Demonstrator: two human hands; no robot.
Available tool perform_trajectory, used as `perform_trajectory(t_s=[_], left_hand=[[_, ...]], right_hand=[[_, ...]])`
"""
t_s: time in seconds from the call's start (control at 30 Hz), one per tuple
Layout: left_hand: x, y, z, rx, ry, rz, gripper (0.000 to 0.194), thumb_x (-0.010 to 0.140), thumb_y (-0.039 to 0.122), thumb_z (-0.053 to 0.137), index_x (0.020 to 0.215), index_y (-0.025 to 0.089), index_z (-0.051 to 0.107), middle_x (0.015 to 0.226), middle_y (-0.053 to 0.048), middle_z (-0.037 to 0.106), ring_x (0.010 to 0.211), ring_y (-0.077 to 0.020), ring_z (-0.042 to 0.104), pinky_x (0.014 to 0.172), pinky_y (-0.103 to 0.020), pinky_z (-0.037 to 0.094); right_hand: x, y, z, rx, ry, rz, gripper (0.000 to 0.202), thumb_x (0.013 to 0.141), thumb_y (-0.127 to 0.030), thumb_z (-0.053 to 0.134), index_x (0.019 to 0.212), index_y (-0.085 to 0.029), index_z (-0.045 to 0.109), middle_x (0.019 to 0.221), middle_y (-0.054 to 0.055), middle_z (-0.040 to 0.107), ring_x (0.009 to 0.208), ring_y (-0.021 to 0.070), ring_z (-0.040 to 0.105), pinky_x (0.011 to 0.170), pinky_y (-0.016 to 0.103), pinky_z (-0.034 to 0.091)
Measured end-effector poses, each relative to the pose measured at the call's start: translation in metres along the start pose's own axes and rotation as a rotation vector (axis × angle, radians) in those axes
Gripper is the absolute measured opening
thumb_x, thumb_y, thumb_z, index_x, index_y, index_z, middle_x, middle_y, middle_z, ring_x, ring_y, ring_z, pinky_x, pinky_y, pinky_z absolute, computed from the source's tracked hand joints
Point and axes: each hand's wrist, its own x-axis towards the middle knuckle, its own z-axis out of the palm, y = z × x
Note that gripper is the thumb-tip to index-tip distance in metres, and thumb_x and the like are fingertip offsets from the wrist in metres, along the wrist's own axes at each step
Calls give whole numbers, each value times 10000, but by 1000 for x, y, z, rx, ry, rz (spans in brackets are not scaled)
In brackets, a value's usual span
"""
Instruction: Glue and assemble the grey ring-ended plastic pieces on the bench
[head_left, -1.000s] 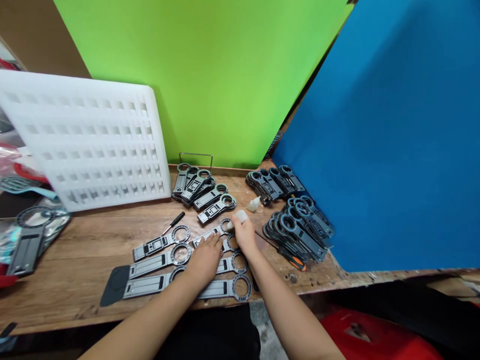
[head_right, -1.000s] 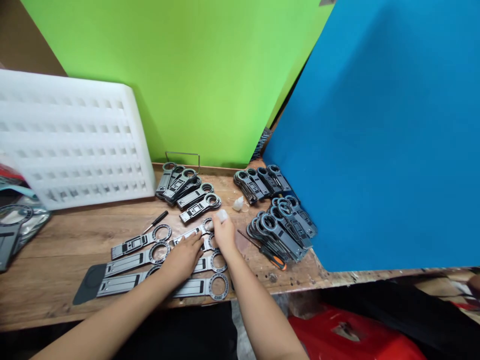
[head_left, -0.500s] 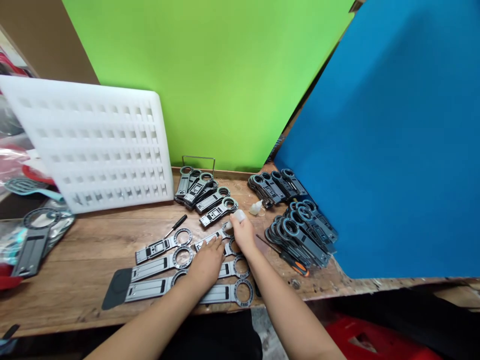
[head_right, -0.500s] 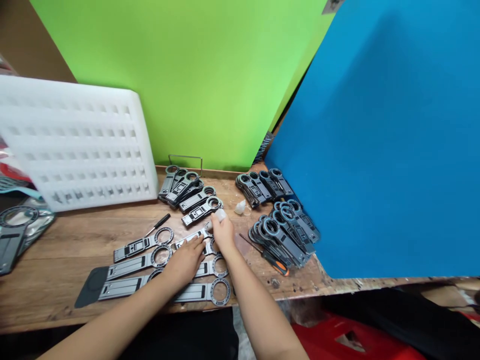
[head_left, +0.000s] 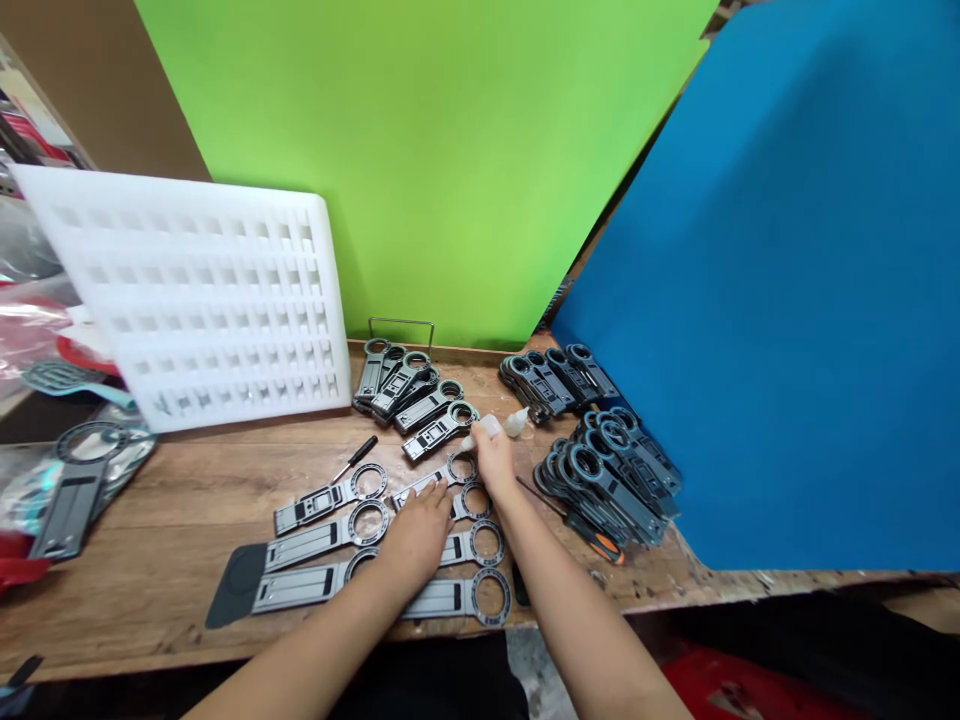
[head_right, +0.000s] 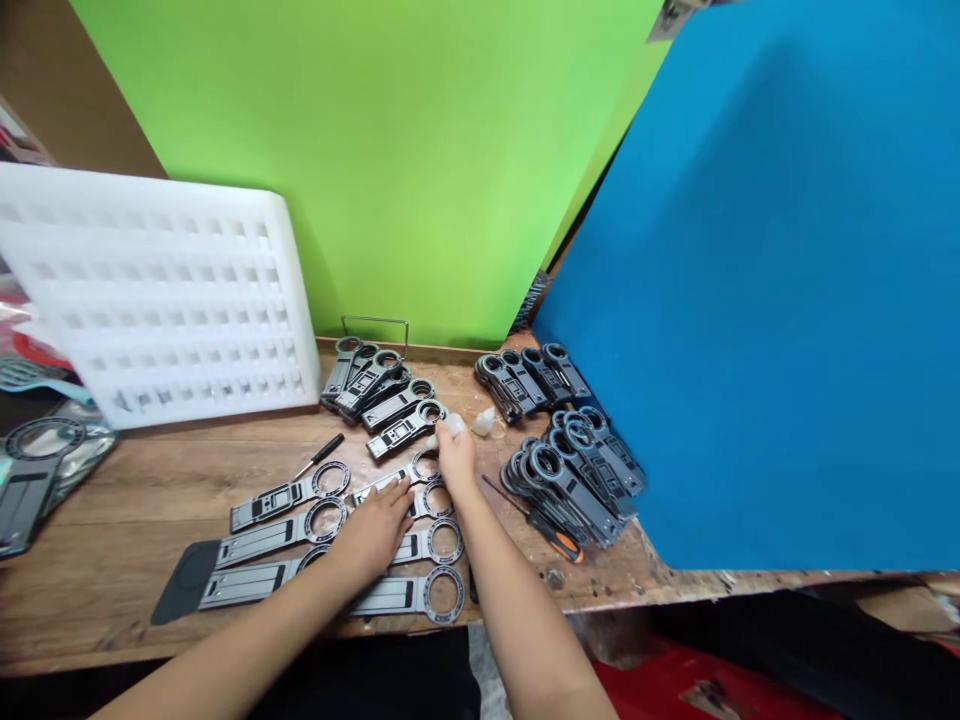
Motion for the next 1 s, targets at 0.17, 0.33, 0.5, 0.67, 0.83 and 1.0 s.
perform_trajectory(t_s=[0.17,0.33,0.5,0.67,0.83,1.0], left_hand=[[0,-1,2,-8,12,7,419,889,205,389,1297,151,468,1404,-123,432,1284,-273,399,1045,-470,327],[-1,-1,2,-12,19,6,423,885,202,390,1297,151,470,1399,-123,440,1276,-277,410,1042,-470,331],[-1,0,2,-14,17,2,424,879,186,399,1295,154,473,1400,-134,435,1284,-273,401,1049,-468,317],[0,1,-1,-7,2,4,427,877,177,393,1295,137,474,1399,-144,431,1280,-287,404,1037,-484,333],[1,1,-1,4,-7,-2,416,877,173,384,1278,131,489,1399,-153,428,1286,-278,399,1044,-488,325],[1,2,-2,6,2,-6,416,864,164,394,1265,148,500,1392,-137,444,1270,-271,421,1037,-482,334]], right_hand=[[5,7,-5,4,28,14,257,736,-437,514,646,-197,492,599,-41,517,601,140,461,607,249,362],[6,10,-13,-12,46,-13,253,736,-435,514,646,-199,497,613,-42,522,616,139,466,628,244,368],[1,9,-21,-61,104,-4,270,727,-457,541,676,-192,526,638,-26,560,652,159,493,639,250,368],[-7,7,-29,-94,133,6,290,708,-473,585,696,-184,567,641,-7,591,653,179,511,628,260,363],[-16,5,-36,-57,151,28,255,662,-451,646,681,-202,597,613,-10,599,644,184,522,609,256,363],[-20,4,-38,115,188,110,264,605,-426,699,624,-209,550,545,-30,550,575,160,490,518,234,336]])
